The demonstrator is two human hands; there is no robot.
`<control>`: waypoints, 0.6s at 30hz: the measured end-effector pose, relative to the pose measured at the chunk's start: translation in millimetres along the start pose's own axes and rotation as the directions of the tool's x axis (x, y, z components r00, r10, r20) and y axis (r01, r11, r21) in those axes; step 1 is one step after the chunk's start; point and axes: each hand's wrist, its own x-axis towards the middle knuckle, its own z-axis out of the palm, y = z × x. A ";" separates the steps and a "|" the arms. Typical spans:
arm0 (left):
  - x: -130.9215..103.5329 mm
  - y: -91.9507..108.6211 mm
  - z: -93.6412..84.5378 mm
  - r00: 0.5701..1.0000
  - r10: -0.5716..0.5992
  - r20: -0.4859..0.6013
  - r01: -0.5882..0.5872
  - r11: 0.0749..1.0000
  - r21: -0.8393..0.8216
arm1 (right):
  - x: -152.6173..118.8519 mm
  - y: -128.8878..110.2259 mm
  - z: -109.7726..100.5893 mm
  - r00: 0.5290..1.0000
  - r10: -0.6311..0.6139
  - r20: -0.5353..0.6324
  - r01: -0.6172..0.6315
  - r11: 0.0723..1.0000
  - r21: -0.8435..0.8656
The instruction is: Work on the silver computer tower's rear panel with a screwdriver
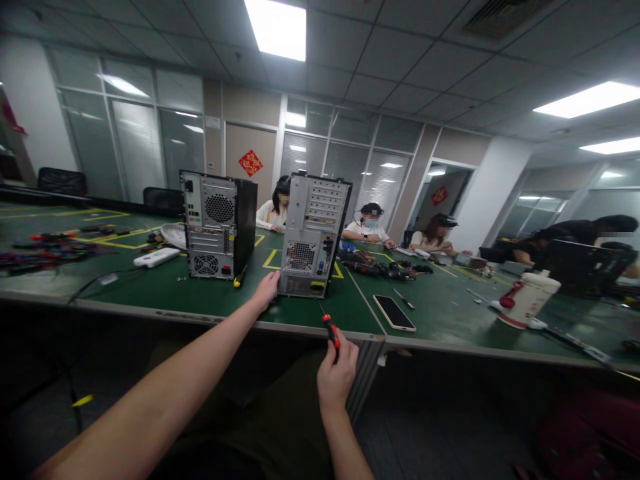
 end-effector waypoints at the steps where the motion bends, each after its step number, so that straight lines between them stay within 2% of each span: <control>1: -0.6 0.7 -0.3 1.000 -0.004 0.003 0.004 1.000 -0.004 | -0.3 0.7 0.3 1.000 0.000 -0.001 0.000 1.000 0.000; 18: 0.9 -3.0 -0.2 0.999 -0.030 0.022 0.031 0.999 -0.039 | -0.8 -0.5 0.4 0.996 0.090 0.013 -0.090 0.996 0.016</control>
